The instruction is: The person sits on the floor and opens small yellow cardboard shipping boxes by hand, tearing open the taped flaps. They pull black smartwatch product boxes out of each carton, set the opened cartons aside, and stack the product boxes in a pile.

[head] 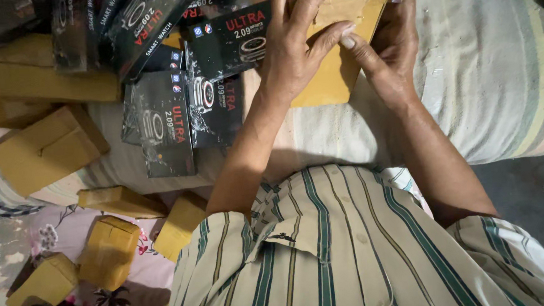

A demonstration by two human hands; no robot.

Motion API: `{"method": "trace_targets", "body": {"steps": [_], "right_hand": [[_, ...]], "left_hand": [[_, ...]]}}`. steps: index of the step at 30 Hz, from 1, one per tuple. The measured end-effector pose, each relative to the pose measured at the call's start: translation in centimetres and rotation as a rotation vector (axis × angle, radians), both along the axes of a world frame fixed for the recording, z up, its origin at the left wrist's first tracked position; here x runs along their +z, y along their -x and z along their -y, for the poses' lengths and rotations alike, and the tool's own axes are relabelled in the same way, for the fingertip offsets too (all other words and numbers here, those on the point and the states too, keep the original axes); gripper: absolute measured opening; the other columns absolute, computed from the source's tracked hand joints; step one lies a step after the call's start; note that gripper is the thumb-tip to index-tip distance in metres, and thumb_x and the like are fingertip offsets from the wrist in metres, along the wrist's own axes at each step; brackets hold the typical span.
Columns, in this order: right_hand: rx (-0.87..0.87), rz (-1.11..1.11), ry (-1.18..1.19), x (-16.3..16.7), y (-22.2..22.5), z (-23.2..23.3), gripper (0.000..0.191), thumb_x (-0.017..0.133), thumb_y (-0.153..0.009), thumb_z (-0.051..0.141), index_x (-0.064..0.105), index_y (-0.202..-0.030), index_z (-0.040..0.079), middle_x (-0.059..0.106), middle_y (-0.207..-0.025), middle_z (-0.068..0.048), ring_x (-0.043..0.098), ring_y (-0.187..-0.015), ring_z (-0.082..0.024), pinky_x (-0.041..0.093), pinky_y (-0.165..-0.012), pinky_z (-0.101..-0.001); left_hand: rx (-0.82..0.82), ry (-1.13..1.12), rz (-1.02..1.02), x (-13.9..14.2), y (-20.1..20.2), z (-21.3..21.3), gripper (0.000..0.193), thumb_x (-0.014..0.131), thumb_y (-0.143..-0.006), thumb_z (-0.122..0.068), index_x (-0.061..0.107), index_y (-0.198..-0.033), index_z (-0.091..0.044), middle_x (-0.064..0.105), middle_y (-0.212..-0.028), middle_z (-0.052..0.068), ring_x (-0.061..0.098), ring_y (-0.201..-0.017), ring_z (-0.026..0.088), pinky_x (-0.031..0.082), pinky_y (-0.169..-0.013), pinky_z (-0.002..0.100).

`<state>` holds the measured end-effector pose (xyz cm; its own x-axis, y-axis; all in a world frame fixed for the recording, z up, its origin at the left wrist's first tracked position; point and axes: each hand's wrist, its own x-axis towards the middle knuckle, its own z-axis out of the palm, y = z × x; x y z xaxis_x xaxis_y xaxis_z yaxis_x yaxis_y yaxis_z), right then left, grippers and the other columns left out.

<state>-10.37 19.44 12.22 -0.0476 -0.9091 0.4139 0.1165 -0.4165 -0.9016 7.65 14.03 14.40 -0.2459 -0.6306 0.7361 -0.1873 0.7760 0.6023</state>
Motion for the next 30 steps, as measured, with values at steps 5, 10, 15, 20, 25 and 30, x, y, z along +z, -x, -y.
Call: {"method": "trace_targets", "body": {"steps": [5, 10, 15, 20, 25, 30], "right_hand": [[0.050, 0.050, 0.070, -0.6, 0.4, -0.3, 0.091, 0.083, -0.099, 0.020, 0.020, -0.164, 0.010, 0.045, -0.159, -0.010, 0.046, -0.146, -0.021, 0.040, -0.125, -0.0357], [0.018, -0.015, 0.104, -0.9, 0.5, -0.8, 0.095, 0.083, -0.102, 0.024, 0.014, -0.165, 0.010, 0.043, -0.155, -0.009, 0.048, -0.145, -0.022, 0.045, -0.118, -0.0352], [-0.078, 0.000, 0.041, -0.3, -0.3, -0.1, 0.086, 0.081, -0.104, 0.019, 0.021, -0.165, 0.008, 0.058, -0.136, -0.011, 0.060, -0.122, -0.018, 0.051, -0.106, -0.0315], [-0.071, 0.077, -0.007, 1.7, -1.6, 0.6, 0.071, 0.076, -0.104, 0.012, 0.030, -0.157, 0.004, 0.062, -0.133, -0.012, 0.062, -0.123, -0.018, 0.049, -0.106, -0.0318], [-0.016, 0.052, -0.020, 1.5, -0.2, -1.1, 0.064, 0.072, -0.109, 0.010, 0.031, -0.158, 0.005, 0.063, -0.131, -0.011, 0.062, -0.121, -0.017, 0.050, -0.104, -0.0317], [-0.233, -0.136, -0.095, -0.6, 6.0, -0.3, 0.037, 0.069, -0.116, 0.017, 0.052, -0.146, 0.001, 0.063, -0.121, -0.008, 0.061, -0.111, -0.015, 0.051, -0.099, -0.0301]], "left_hand": [[0.066, 0.082, 0.002, 0.8, 0.3, -0.2, 0.051, 0.087, -0.098, -0.015, 0.058, -0.140, -0.014, 0.055, -0.133, 0.000, 0.059, -0.122, 0.022, 0.052, -0.105, 0.033], [0.098, 0.037, 0.013, 0.5, 0.5, 0.1, 0.046, 0.085, -0.101, -0.016, 0.057, -0.138, -0.013, 0.052, -0.133, 0.005, 0.059, -0.119, 0.021, 0.054, -0.101, 0.033], [0.084, -0.028, 0.008, 0.5, 0.8, -0.1, 0.048, 0.086, -0.101, -0.015, 0.055, -0.139, -0.014, 0.051, -0.130, 0.005, 0.061, -0.108, 0.017, 0.055, -0.094, 0.031], [0.132, -0.006, 0.003, 1.4, 0.3, -0.4, 0.054, 0.090, -0.093, -0.011, 0.056, -0.136, -0.013, 0.052, -0.124, 0.006, 0.060, -0.105, 0.021, 0.054, -0.092, 0.031], [-0.002, -0.166, -0.082, 1.1, 0.7, 0.1, 0.055, 0.090, -0.092, -0.006, 0.056, -0.135, -0.008, 0.065, -0.130, 0.008, 0.067, -0.117, 0.022, 0.055, -0.102, 0.033], [-0.101, -0.352, -0.059, -1.9, 2.9, 0.7, 0.049, 0.089, -0.086, -0.006, 0.061, -0.126, -0.005, 0.068, -0.117, 0.008, 0.069, -0.111, 0.019, 0.056, -0.099, 0.033]]}}
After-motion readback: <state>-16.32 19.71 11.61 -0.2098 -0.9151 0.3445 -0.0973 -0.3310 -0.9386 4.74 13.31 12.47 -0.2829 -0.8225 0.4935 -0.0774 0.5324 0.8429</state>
